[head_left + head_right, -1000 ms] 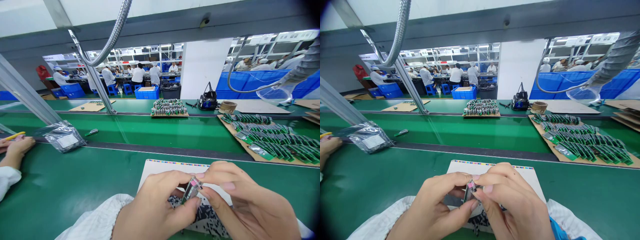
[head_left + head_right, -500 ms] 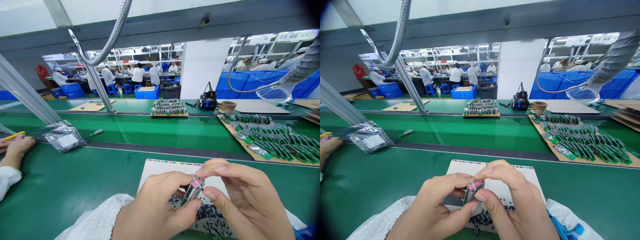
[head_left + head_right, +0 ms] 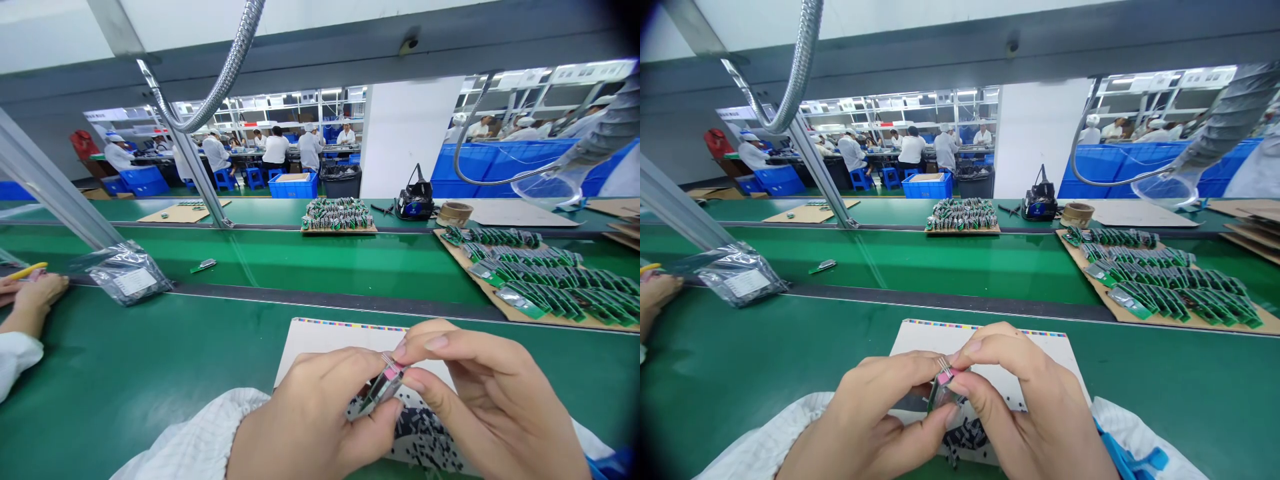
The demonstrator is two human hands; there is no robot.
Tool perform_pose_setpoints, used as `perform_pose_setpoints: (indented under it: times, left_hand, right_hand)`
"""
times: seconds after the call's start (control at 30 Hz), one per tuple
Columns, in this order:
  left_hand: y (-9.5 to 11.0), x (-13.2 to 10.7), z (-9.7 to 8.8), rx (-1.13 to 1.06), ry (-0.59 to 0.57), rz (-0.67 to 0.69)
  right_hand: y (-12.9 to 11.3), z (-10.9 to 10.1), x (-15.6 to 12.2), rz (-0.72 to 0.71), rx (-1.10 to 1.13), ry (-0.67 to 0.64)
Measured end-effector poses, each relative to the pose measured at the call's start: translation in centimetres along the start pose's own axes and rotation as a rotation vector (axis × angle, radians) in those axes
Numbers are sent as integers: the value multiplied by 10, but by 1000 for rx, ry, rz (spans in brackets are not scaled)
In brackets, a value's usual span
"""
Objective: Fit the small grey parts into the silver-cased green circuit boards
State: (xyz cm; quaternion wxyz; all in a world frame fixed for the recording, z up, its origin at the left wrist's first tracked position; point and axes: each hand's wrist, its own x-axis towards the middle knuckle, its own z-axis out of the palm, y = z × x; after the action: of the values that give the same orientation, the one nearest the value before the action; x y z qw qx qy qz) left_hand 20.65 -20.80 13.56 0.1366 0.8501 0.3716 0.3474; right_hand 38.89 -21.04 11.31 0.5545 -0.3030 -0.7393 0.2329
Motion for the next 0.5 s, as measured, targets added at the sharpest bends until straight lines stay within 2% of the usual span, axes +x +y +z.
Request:
perform_pose_setpoints:
  times: [0.33, 0.5]
  left_hand:
    - [-2, 2, 2, -14, -32, 64]
    - [-8, -1, 5, -29, 8, 7]
  right_hand:
    - [0, -2, 2, -3, -21, -16]
    - [4, -8, 3, 32, -103, -67]
